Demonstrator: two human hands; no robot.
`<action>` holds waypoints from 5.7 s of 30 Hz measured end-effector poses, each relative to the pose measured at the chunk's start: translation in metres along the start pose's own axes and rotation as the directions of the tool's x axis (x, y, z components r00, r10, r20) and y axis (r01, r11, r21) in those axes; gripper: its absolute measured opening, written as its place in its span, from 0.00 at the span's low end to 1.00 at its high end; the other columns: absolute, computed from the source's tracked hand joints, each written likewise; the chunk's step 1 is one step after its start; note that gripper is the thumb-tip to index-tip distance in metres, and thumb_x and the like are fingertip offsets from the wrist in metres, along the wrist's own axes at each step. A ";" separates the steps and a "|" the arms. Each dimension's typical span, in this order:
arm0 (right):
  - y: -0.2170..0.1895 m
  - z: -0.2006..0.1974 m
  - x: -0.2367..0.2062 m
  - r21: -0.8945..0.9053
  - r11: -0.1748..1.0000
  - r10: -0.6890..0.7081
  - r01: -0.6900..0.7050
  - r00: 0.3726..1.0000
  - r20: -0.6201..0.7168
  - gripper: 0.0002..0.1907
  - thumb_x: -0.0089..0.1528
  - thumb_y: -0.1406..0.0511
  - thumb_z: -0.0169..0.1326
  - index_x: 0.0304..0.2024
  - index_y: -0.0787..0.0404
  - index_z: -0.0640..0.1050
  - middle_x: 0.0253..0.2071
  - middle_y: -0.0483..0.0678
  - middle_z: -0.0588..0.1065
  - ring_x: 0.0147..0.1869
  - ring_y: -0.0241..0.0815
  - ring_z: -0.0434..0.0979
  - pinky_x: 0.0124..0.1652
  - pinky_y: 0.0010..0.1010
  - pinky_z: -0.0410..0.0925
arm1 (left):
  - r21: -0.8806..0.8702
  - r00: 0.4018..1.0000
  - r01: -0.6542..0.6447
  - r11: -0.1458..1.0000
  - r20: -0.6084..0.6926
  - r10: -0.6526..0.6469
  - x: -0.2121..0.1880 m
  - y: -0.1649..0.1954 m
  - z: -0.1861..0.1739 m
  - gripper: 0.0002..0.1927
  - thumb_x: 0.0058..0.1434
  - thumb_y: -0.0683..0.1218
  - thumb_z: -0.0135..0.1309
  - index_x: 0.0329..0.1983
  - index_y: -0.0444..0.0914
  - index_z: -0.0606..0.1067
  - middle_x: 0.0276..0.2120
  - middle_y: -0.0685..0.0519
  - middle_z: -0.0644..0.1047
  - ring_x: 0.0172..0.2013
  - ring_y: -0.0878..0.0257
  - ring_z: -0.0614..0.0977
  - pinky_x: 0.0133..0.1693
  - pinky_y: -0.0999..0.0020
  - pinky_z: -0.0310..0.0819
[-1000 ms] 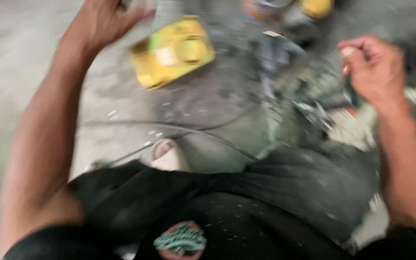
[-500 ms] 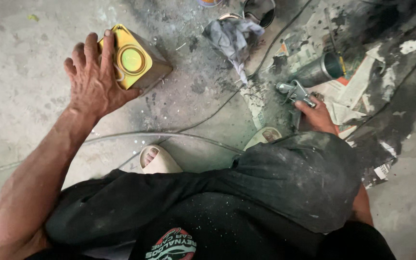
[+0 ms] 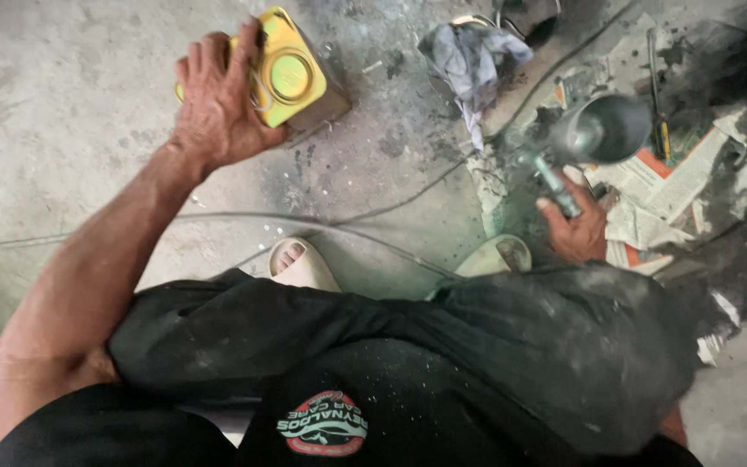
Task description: The person sits on the floor of a paint workshop and wipes down a paint spray gun and its metal cup with a rag. They open cans, pour liquid from a yellow container into the cup, shake and rinse the cup, and continue wiping the spray gun parts.
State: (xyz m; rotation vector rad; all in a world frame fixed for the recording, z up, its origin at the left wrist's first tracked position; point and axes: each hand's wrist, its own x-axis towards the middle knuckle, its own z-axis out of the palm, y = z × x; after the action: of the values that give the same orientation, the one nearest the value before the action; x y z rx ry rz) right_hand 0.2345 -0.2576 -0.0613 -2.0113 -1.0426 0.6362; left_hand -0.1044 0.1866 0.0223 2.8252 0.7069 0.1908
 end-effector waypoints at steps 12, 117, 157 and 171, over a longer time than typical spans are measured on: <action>-0.050 0.040 0.045 -0.259 0.854 -0.389 0.452 0.884 0.260 0.15 0.62 0.64 0.63 0.50 0.60 0.80 0.49 0.55 0.78 0.55 0.59 0.78 0.51 0.44 0.71 | -0.005 0.995 -0.101 0.995 0.010 0.101 -0.013 0.006 0.000 0.58 0.43 0.56 0.71 0.76 0.41 0.58 0.54 0.36 0.66 0.54 0.40 0.68 0.55 0.41 0.60; -0.036 0.054 0.038 -0.285 0.901 -0.233 0.327 0.919 0.317 0.24 0.64 0.62 0.61 0.63 0.58 0.77 0.47 0.57 0.78 0.52 0.57 0.76 0.51 0.44 0.70 | 0.179 0.731 -0.604 0.777 0.511 0.451 0.057 0.137 -0.013 0.55 0.33 0.60 0.70 0.69 0.48 0.67 0.51 0.45 0.71 0.55 0.48 0.70 0.54 0.51 0.58; -0.054 0.044 0.041 -0.210 0.936 -0.196 0.284 0.911 0.362 0.25 0.64 0.61 0.60 0.64 0.56 0.76 0.51 0.57 0.78 0.55 0.58 0.76 0.54 0.45 0.68 | 0.105 0.739 -0.532 0.840 0.542 0.400 0.049 0.130 -0.024 0.58 0.36 0.59 0.73 0.73 0.49 0.63 0.52 0.45 0.71 0.56 0.48 0.69 0.57 0.51 0.59; -0.067 0.047 0.039 -0.097 0.908 -0.382 0.408 0.900 0.208 0.21 0.61 0.63 0.62 0.57 0.60 0.78 0.48 0.56 0.77 0.52 0.57 0.77 0.50 0.42 0.70 | -0.180 0.947 -0.201 0.963 0.214 0.237 0.017 0.029 -0.023 0.55 0.37 0.57 0.70 0.72 0.42 0.67 0.50 0.36 0.70 0.52 0.39 0.71 0.53 0.41 0.61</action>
State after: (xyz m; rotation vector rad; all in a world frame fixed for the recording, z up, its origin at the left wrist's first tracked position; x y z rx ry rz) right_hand 0.1925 -0.1813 -0.0372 -1.7968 -1.5965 0.5478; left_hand -0.0803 0.1740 0.0530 2.7084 0.3106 -0.0508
